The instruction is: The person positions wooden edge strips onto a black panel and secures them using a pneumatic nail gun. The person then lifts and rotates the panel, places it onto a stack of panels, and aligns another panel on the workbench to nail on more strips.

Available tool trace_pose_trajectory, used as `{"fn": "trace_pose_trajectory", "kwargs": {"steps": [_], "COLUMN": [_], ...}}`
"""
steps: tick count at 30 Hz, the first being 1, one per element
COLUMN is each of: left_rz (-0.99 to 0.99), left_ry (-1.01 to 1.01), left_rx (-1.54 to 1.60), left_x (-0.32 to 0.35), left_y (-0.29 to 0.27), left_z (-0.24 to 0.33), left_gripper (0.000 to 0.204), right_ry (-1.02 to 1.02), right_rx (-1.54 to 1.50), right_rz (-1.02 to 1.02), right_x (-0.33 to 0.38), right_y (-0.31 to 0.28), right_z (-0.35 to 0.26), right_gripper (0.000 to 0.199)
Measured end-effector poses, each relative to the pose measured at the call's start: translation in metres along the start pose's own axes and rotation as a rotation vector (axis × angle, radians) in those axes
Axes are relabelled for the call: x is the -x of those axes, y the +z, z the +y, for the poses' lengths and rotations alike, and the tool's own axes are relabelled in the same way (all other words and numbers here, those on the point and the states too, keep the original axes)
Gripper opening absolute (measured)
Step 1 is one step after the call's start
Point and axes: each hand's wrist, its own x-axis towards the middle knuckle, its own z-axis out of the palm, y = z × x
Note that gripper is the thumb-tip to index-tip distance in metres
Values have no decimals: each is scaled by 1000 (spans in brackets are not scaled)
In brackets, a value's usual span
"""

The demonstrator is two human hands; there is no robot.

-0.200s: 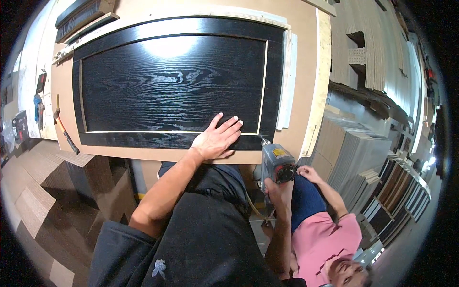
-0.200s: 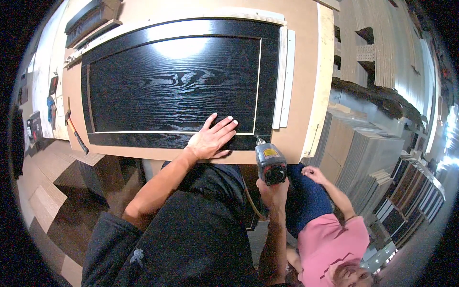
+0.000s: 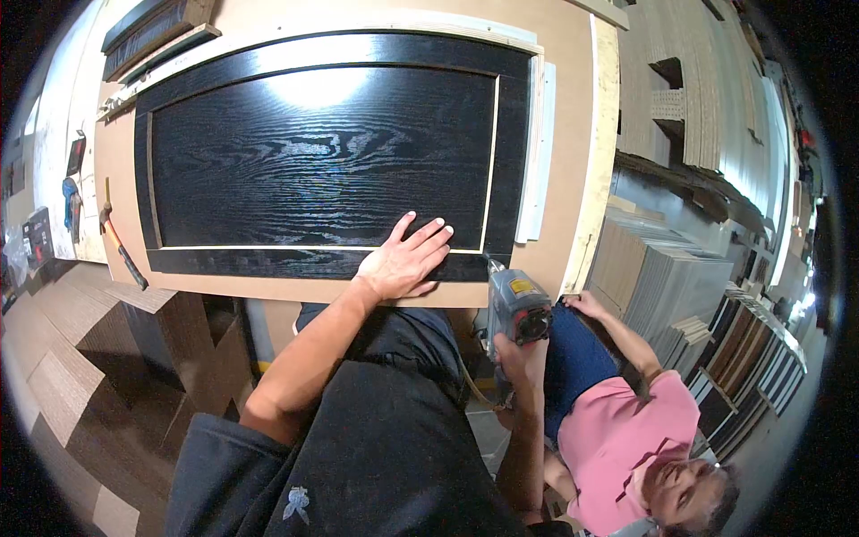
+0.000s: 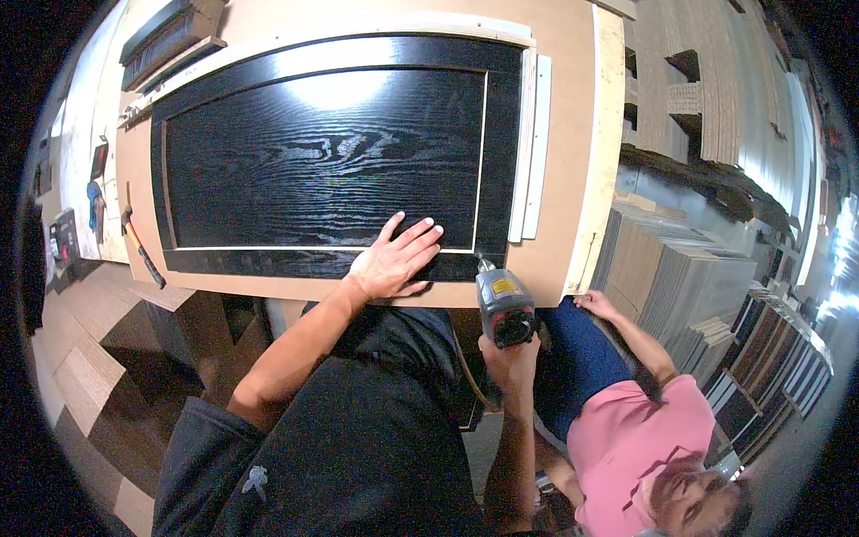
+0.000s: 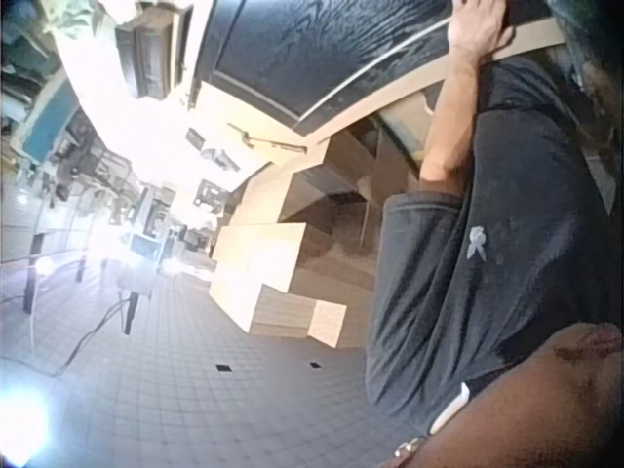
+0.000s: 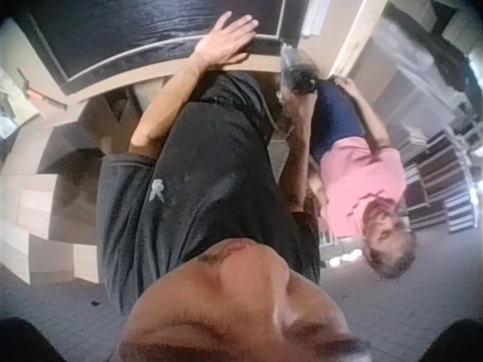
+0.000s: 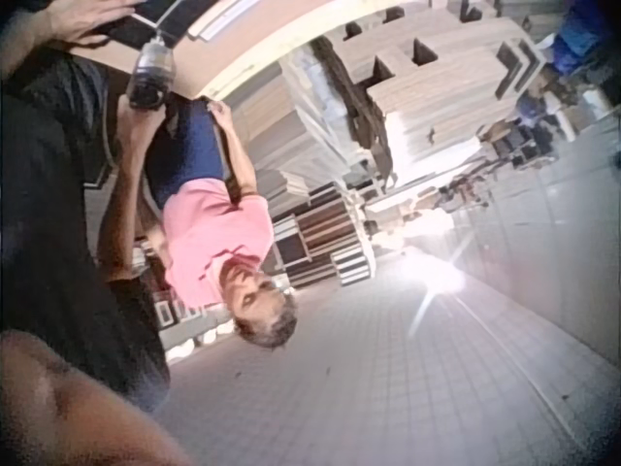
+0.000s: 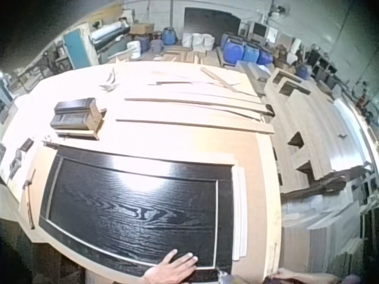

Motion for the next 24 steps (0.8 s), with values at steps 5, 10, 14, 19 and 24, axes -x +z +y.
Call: {"fn": "trace_pose_trajectory", "kwargs": {"steps": [5, 10, 14, 19, 24], "left_rz": [-10, -37, -51, -35, 4], "left_ry": [8, -6, -4, -2, -18], "left_rx": [-5, -14, -15, -18, -21], "left_x": [-1, 3, 1, 3, 9], "left_y": [1, 1, 0, 3, 0], "left_z": [0, -3, -1, -1, -3], "left_gripper": [61, 63, 63, 62, 57], "right_ry": [-10, 24, -9, 18, 122], "right_rx": [60, 75, 119, 193, 65], "right_rz": [-7, 3, 11, 10, -39], "right_x": [1, -1, 0, -2, -2], "right_y": [-2, 4, 1, 2, 9], "right_z": [-7, -4, -2, 1, -20], "right_gripper": [31, 33, 35, 41, 39]}}
